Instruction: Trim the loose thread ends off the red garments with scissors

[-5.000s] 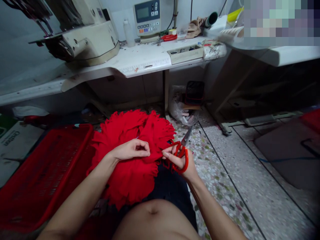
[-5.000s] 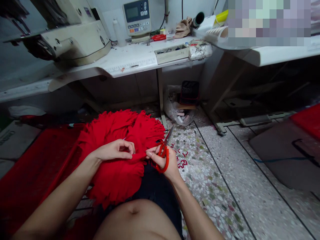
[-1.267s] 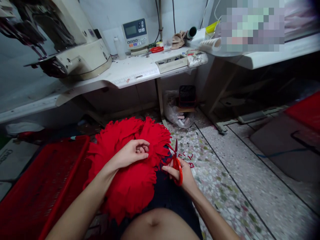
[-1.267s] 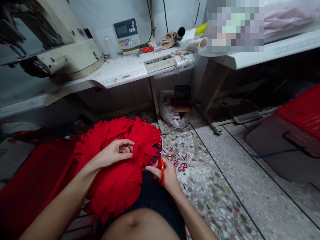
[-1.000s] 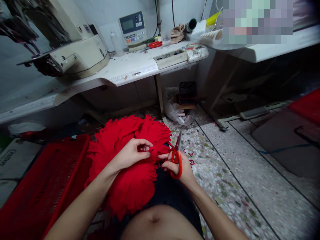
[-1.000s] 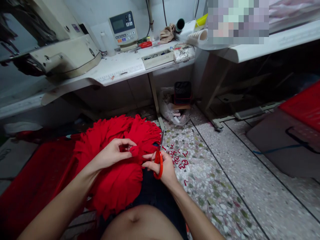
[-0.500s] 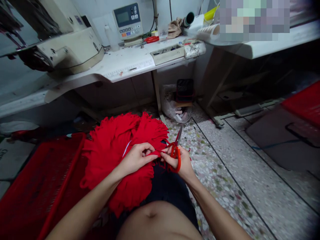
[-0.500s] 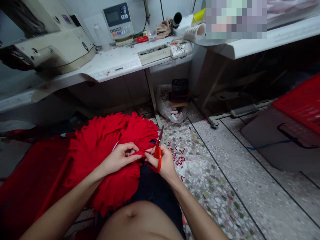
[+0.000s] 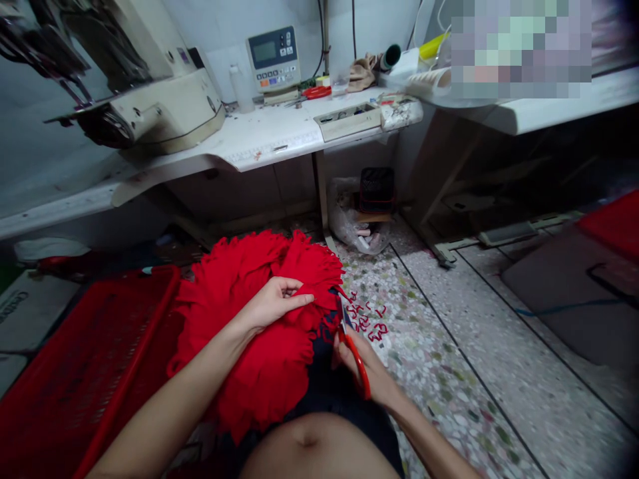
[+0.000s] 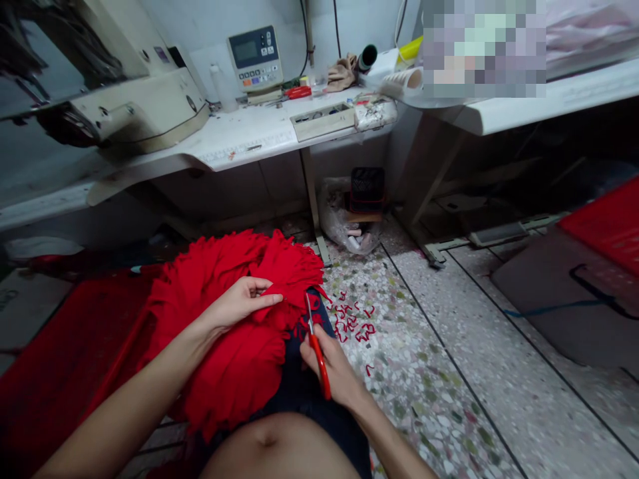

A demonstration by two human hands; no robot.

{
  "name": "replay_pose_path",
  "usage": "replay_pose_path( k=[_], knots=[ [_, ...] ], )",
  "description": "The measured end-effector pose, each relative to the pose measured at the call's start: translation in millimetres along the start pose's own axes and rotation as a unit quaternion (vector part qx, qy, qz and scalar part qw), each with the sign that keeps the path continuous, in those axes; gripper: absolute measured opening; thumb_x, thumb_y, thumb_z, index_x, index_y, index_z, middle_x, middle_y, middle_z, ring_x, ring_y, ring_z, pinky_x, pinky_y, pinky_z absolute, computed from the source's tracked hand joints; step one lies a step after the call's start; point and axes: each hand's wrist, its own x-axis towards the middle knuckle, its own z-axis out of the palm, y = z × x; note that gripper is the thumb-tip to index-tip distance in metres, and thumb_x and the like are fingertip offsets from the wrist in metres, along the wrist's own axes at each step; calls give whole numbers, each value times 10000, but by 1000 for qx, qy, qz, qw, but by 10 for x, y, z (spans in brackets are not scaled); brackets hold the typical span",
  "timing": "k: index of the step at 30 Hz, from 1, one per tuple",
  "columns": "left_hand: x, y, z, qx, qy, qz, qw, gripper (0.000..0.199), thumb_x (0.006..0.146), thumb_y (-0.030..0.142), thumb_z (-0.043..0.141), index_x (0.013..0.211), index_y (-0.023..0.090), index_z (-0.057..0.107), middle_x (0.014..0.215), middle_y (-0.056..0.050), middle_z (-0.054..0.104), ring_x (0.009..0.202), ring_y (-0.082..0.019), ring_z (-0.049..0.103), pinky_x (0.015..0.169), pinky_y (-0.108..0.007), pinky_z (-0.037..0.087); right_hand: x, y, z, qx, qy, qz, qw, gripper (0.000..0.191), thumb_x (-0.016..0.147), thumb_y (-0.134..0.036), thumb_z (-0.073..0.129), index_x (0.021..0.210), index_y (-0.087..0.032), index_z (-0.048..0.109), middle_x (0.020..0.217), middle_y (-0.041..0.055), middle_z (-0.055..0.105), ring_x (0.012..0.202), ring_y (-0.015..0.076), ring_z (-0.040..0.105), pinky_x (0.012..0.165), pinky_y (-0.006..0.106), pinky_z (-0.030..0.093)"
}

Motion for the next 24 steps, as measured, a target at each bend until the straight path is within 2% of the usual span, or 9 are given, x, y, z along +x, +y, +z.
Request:
replay_pose_path(
  k=[2, 5, 15, 19, 24],
  knots=[
    [18, -18, -3, -14, -1, -7, 1000, 405, 777, 480, 805, 913, 102, 756, 786, -34, 697, 673, -126, 594, 652, -225, 422, -44, 50, 4, -38, -28, -6, 999, 420, 994, -625, 495, 883, -221, 531, 796, 1, 615, 707, 165, 566, 654, 261, 450],
    [27, -24, 24, -4, -11, -19, 1000, 434, 759, 509, 812, 914, 105, 770, 790, -42, 712, 663, -127, 603, 628, -218, 416, -17, 56, 16, -82, -41, -11, 996, 393, 992, -592, 528, 860, -222, 522, 761, -18, 592, 676, 156, 532, 629, 251, 420],
    [4, 12, 58, -13, -46, -56, 997, 449, 740, 519, 815, 915, 107, 787, 778, -65, 732, 625, -129, 605, 571, -216, 417, 201, 16, -60, -188, -21, -46, 981, 352, 974, -514, 594, 811, -234, 458, 669, -59, 491, 581, 135, 429, 560, 237, 306],
    [5, 24, 59, -16, -49, -61, 997, 442, 711, 518, 828, 839, 98, 782, 682, -48, 699, 562, -117, 570, 517, -209, 377, 213, 20, -50, -195, -12, -56, 979, 352, 957, -487, 633, 795, -232, 454, 645, -67, 467, 567, 128, 415, 550, 242, 273],
    [14, 29, 70, -16, -65, -69, 995, 450, 721, 515, 818, 859, 88, 780, 698, -50, 691, 553, -104, 531, 505, -207, 334, 211, 142, -2, -153, 14, -31, 988, 467, 898, -523, 705, 691, -218, 418, 585, -80, 368, 543, 109, 330, 518, 247, 218]
  ],
)
